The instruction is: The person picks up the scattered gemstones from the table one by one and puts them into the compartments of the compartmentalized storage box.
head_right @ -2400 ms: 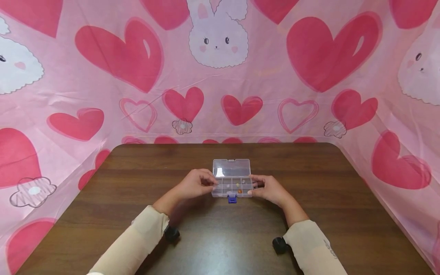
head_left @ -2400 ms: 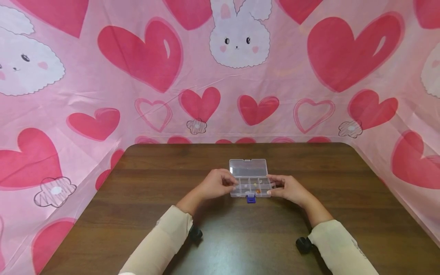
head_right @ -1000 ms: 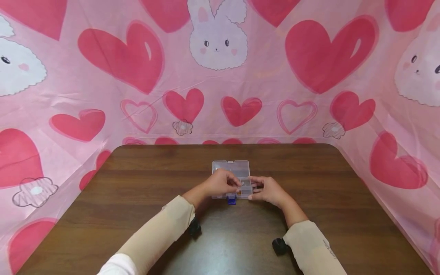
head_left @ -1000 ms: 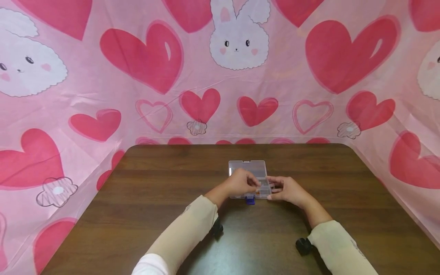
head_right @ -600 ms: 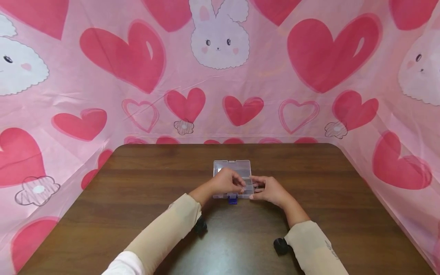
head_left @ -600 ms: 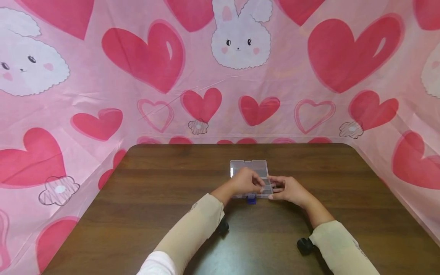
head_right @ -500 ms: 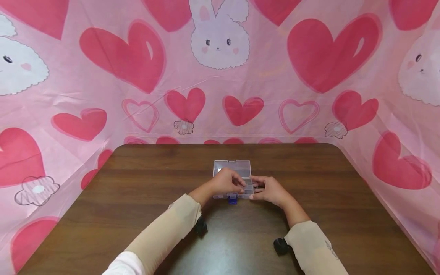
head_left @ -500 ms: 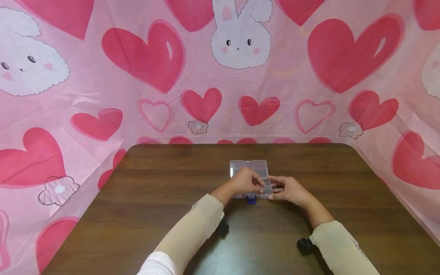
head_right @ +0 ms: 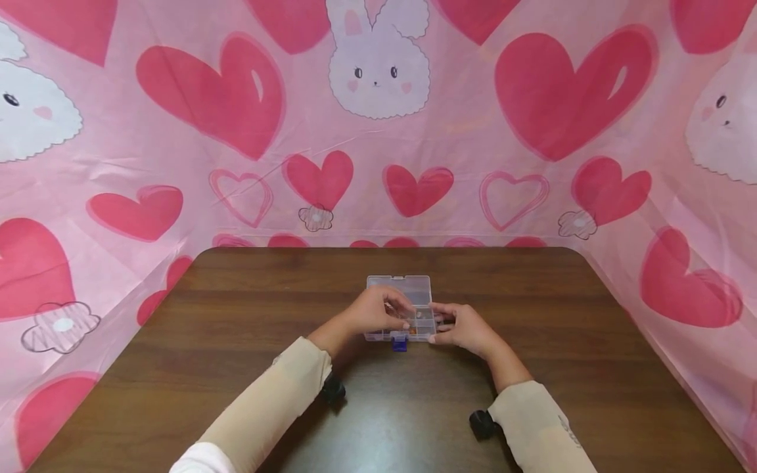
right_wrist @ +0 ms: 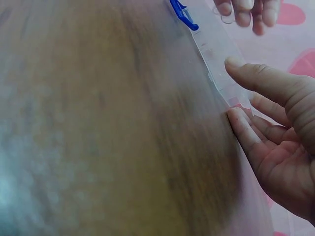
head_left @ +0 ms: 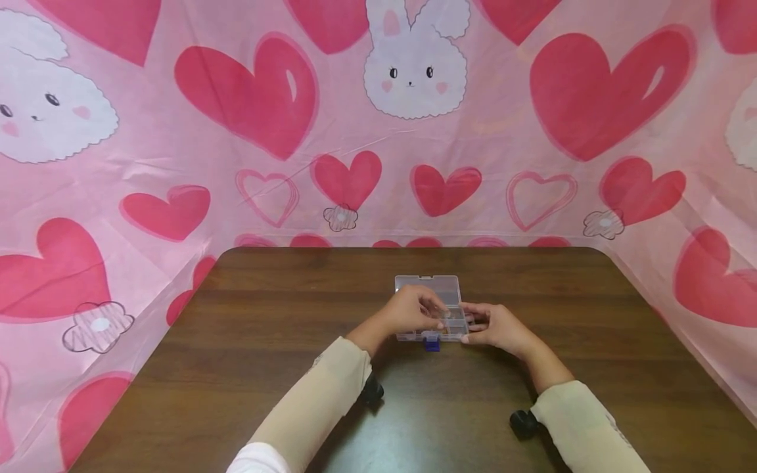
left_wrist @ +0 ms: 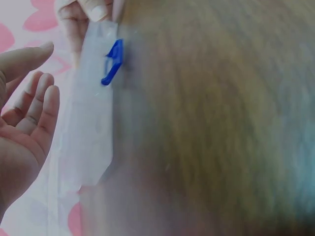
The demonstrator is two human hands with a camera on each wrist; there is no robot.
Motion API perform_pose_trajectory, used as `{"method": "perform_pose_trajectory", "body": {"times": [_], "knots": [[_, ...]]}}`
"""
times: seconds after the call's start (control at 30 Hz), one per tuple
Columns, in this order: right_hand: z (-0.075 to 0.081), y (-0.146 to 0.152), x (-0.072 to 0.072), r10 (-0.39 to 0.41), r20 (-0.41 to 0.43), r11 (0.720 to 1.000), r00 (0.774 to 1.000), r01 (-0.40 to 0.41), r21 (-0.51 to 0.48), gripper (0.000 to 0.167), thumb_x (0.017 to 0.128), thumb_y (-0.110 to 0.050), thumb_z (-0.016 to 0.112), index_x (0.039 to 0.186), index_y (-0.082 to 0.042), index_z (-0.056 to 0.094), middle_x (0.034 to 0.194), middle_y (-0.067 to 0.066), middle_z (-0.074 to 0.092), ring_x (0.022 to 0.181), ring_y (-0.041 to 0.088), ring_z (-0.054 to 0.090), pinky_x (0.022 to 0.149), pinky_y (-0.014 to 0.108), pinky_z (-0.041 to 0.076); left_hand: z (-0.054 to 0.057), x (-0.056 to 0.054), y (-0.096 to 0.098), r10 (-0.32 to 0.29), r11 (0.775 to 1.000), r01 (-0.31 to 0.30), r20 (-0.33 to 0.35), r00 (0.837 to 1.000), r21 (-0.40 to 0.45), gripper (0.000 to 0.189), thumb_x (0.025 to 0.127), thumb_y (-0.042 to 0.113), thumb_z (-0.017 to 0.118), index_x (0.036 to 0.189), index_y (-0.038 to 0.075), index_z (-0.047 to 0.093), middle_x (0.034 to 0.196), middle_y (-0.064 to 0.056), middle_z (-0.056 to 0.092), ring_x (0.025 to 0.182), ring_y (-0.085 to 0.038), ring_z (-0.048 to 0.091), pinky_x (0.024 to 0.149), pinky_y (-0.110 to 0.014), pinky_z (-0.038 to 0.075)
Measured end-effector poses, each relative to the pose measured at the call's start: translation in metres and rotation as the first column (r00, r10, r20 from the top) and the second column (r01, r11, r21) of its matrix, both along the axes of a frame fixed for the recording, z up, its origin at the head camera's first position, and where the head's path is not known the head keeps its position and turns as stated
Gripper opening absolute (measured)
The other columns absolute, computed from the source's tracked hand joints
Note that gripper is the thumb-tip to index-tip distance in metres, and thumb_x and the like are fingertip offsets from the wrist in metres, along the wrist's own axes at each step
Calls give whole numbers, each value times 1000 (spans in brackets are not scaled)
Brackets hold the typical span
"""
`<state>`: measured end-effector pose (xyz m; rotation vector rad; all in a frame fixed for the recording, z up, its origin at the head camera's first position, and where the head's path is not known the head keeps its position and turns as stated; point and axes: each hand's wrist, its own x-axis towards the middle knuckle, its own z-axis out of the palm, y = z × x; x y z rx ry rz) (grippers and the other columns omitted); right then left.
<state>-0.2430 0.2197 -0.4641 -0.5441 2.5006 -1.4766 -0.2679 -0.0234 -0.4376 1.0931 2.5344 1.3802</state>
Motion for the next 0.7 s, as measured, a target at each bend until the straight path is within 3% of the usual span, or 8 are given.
{"method": "perform_pose_trajectory", "body": {"times": [0.23, 0.47, 0.7], "knots": [[-1, -1, 0, -14, 6, 1000, 1000, 14, 7, 73, 76, -9, 84, 138, 7, 49, 116, 24, 63, 104, 34, 65, 83, 34, 55, 6, 5, -22, 37, 997, -38, 23, 999, 65, 26, 71, 0, 84, 95, -2, 74, 92, -10, 69, 80, -17, 66, 71, -22, 55], [-2, -1, -1, -16, -8, 1000, 1000, 16, 9, 73, 75, -9, 84, 137, 8, 49, 115, 24, 63, 103, 34, 65, 82, 33, 55, -4, 10, -38, 46, 994, -47, 8, 999, 96, 26, 72, 2, 85, 96, -2, 74, 93, -13, 67, 82, -25, 67, 71, -23, 55], [-4, -2, -2, -22, -13, 1000, 1000, 23, 20, 74, 75, -11, 85, 137, 7, 49, 116, 23, 63, 103, 33, 65, 82, 33, 55, -10, 16, -52, 80, 994, -78, -25, 997, 79, 24, 74, 4, 84, 96, 0, 75, 94, -7, 66, 82, -18, 65, 71, -24, 55]]}}
